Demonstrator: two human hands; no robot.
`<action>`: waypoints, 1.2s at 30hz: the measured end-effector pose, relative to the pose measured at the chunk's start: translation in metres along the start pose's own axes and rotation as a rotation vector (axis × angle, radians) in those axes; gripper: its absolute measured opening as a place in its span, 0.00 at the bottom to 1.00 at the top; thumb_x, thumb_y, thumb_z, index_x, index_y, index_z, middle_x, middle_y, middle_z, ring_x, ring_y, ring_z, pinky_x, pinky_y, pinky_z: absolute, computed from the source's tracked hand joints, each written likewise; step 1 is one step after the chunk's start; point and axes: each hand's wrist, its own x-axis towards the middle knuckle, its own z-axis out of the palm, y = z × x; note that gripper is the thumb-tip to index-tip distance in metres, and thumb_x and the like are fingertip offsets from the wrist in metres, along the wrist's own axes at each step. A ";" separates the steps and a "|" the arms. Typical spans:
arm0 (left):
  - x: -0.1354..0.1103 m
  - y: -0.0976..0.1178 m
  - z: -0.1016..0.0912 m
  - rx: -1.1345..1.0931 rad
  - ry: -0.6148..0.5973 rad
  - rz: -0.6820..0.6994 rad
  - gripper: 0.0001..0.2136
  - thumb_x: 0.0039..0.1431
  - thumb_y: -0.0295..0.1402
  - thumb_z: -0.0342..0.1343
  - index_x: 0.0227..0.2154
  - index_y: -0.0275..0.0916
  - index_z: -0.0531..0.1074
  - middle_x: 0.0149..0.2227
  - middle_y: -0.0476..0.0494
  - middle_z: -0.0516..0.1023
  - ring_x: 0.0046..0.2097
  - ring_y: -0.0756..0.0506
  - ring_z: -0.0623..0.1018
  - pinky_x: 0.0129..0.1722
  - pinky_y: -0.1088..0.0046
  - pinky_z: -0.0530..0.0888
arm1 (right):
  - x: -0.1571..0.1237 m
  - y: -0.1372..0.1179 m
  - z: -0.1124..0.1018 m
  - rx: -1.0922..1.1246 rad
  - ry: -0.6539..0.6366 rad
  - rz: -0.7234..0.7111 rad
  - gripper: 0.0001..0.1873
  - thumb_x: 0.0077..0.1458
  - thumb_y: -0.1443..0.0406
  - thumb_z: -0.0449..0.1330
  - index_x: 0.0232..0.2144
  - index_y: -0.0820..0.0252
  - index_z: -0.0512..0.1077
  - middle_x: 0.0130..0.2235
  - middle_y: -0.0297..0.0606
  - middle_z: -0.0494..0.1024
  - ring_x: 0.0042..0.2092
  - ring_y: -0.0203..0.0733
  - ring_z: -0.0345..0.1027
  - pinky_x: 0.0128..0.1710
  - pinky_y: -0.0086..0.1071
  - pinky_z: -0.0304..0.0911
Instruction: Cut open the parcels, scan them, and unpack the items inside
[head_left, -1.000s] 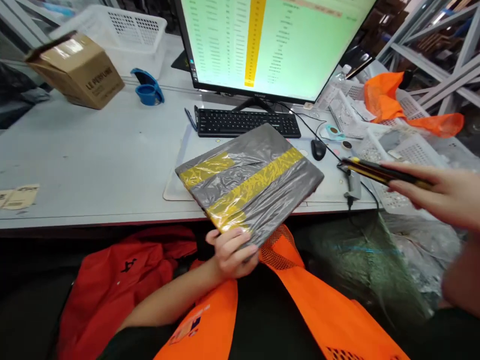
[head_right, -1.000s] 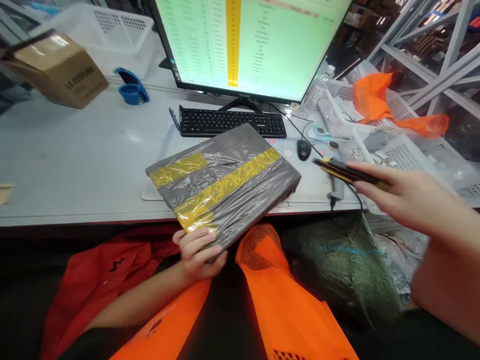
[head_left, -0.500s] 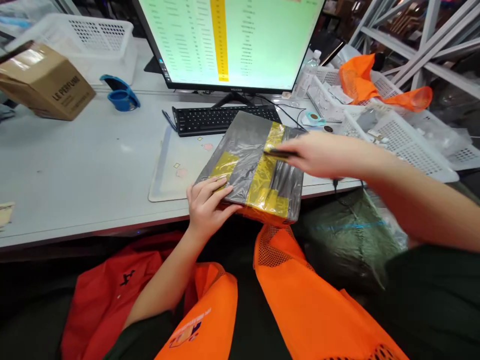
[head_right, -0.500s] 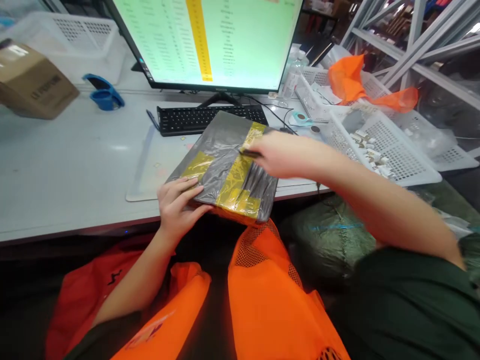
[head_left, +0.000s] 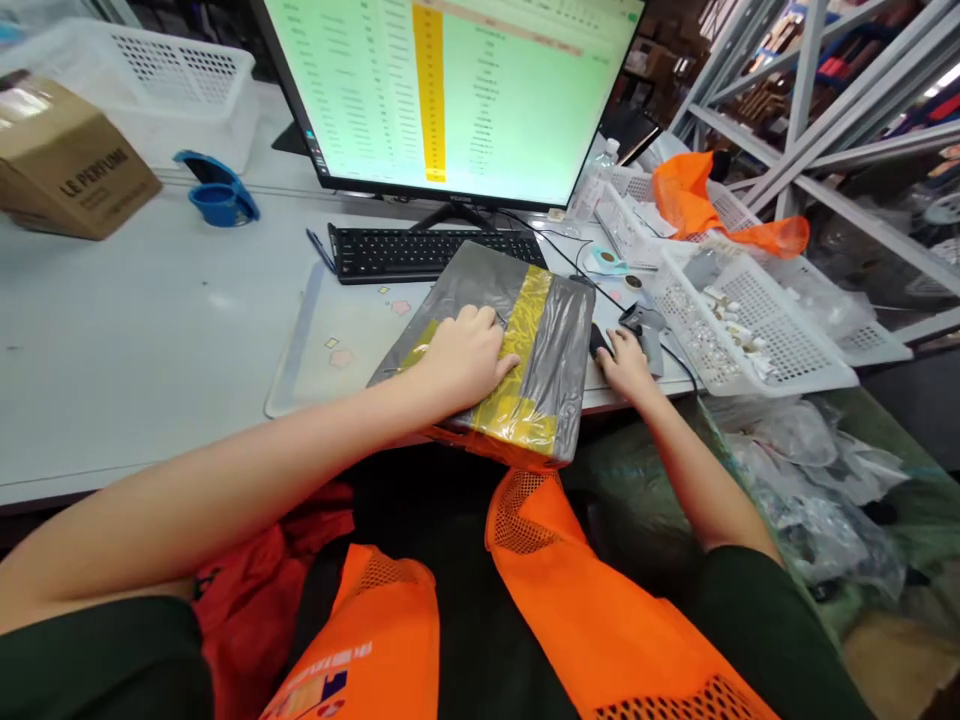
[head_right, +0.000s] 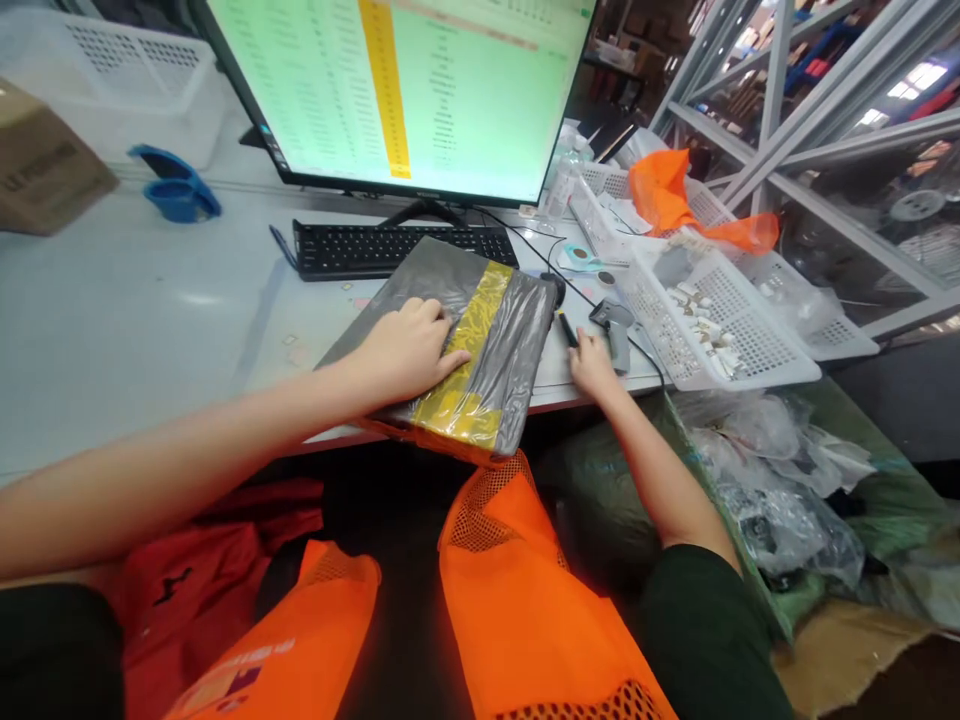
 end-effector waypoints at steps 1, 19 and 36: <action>0.000 0.002 0.004 -0.021 0.013 0.017 0.18 0.72 0.43 0.56 0.46 0.30 0.79 0.52 0.29 0.75 0.57 0.31 0.72 0.51 0.57 0.74 | 0.003 -0.011 0.005 0.010 0.037 -0.037 0.30 0.60 0.59 0.55 0.60 0.71 0.73 0.64 0.65 0.71 0.68 0.68 0.63 0.69 0.64 0.58; -0.016 -0.008 -0.007 -0.064 -0.103 0.113 0.20 0.74 0.47 0.52 0.30 0.40 0.75 0.25 0.44 0.79 0.27 0.41 0.79 0.27 0.66 0.64 | 0.047 -0.158 0.014 0.058 -0.274 -1.426 0.23 0.74 0.58 0.51 0.26 0.58 0.67 0.28 0.37 0.71 0.35 0.43 0.62 0.44 0.43 0.52; -0.278 -0.143 0.008 0.102 0.450 0.001 0.23 0.65 0.27 0.58 0.14 0.40 0.59 0.15 0.55 0.59 0.17 0.52 0.61 0.19 0.72 0.57 | 0.024 -0.109 -0.020 0.355 -0.445 -1.478 0.23 0.61 0.74 0.62 0.23 0.57 0.54 0.23 0.28 0.58 0.28 0.37 0.51 0.36 0.39 0.48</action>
